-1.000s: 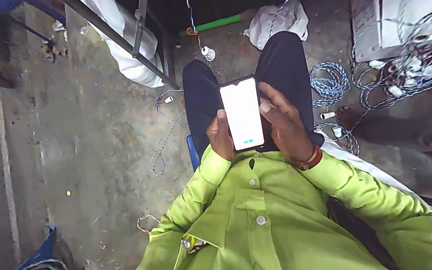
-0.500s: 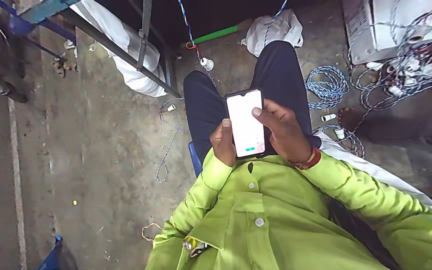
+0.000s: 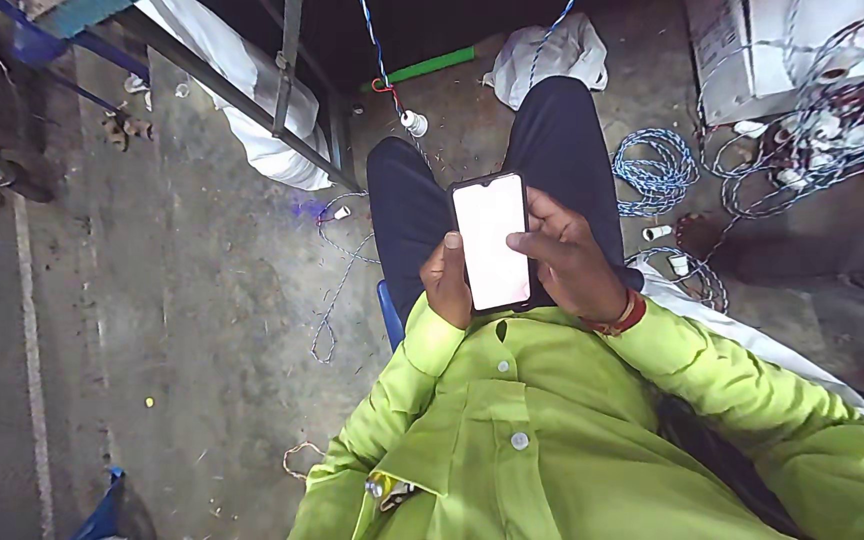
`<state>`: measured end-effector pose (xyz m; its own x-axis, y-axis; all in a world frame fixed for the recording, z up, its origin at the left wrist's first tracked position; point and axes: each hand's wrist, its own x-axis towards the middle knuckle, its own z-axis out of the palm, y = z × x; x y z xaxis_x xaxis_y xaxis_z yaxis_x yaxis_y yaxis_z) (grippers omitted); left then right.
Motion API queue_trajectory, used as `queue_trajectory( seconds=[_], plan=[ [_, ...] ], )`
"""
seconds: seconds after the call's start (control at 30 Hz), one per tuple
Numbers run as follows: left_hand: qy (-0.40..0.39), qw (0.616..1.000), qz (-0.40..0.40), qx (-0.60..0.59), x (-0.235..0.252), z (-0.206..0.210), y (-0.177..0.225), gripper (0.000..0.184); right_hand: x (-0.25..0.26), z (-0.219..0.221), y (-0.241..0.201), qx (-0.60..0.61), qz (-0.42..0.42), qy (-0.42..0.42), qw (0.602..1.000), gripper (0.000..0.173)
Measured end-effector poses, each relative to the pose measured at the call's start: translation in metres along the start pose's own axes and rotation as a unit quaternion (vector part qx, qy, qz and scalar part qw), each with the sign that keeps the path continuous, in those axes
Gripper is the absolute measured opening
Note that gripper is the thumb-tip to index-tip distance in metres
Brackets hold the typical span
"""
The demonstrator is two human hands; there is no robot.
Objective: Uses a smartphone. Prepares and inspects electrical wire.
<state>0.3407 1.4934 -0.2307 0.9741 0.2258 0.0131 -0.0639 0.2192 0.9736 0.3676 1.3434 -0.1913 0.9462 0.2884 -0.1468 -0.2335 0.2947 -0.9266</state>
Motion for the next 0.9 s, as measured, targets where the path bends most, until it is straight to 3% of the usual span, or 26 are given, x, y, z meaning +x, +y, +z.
queue_trajectory(
  seconds=[0.2, 0.33, 0.6, 0.77, 0.9],
  plan=[
    [-0.036, 0.999, 0.012, -0.008, 0.0, -0.003, -0.004, 0.037, 0.01, -0.004, -0.004, -0.021, -0.033, 0.004, 0.999, 0.061],
    [-0.056, 0.998, 0.001, 0.02, -0.003, -0.005, -0.003, 0.038, 0.022, -0.009, -0.006, -0.055, -0.079, 0.031, 0.995, 0.053],
    [-0.054, 0.998, 0.005, 0.033, -0.003, -0.004, -0.002, 0.038, 0.027, -0.002, -0.004, -0.123, -0.089, 0.09, 0.984, 0.053],
    [-0.055, 0.998, 0.02, 0.034, -0.002, -0.005, -0.003, 0.038, 0.026, -0.005, -0.006, -0.114, -0.106, 0.068, 0.985, 0.041],
    [-0.054, 0.998, 0.012, 0.044, -0.002, -0.006, -0.003, 0.039, 0.025, -0.011, -0.004, -0.096, -0.079, 0.068, 0.99, 0.045]
  ],
)
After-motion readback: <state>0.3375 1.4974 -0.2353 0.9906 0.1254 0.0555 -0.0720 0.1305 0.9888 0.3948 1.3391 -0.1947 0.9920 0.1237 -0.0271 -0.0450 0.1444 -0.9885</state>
